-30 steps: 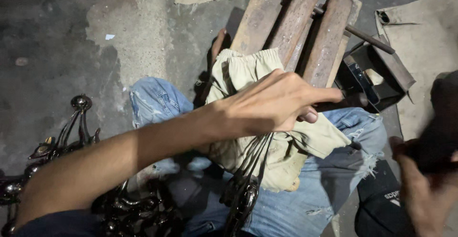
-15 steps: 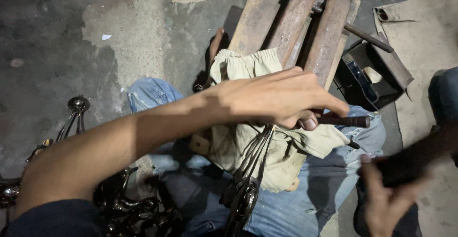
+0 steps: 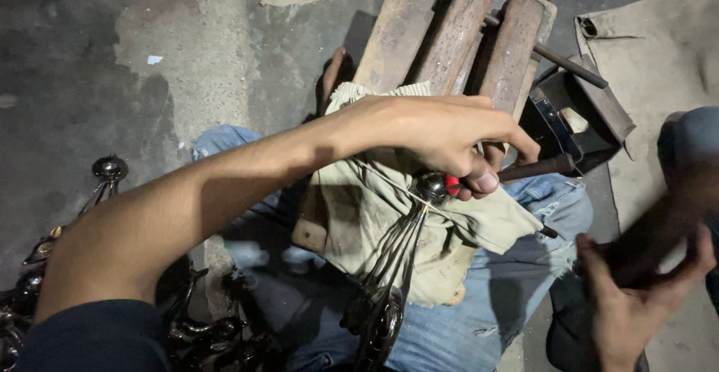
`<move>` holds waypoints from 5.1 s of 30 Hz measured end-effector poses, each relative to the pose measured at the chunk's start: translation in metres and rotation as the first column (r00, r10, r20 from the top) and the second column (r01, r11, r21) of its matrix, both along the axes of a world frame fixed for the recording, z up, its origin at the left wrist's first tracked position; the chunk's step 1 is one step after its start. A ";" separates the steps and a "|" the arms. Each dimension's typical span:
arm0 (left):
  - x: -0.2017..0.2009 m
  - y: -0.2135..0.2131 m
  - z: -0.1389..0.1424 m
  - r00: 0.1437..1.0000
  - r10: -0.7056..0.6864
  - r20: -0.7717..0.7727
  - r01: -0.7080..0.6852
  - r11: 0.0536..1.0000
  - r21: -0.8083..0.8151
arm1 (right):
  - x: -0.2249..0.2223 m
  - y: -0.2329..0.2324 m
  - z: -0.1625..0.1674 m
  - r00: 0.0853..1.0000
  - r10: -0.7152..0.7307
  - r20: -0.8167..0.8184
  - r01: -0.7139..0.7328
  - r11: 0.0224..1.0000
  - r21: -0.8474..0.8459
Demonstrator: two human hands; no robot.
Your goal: The person sits cross-legged on the floor and repeatedly hammers a small metal deer-shaped decoration with a wooden mallet. They hold the piece in one hand and strike it with the other, occasionally rotating it to work different areas.
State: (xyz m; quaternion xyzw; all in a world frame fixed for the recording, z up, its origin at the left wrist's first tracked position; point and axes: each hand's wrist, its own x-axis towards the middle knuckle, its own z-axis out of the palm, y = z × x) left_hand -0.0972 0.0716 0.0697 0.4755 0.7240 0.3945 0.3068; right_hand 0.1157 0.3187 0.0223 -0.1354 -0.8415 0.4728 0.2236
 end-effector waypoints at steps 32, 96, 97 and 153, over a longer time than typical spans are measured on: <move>0.075 -0.044 -0.053 0.825 0.548 -0.139 -0.407 0.746 0.527 | -0.076 0.134 -0.010 0.858 0.228 0.459 -0.372 0.893 0.252; 0.097 -0.065 -0.051 0.730 0.679 0.074 -0.577 0.555 0.599 | -0.136 -0.051 0.130 0.749 0.451 0.485 -0.660 0.445 0.605; 0.096 -0.064 -0.052 0.736 0.674 0.070 -0.565 0.554 0.612 | -0.136 -0.050 0.130 0.751 0.449 0.484 -0.658 0.450 0.604; 0.048 -0.061 -0.045 0.898 0.353 0.263 -0.432 0.819 0.377 | -0.123 0.037 0.040 0.829 0.401 0.391 -0.515 0.820 0.251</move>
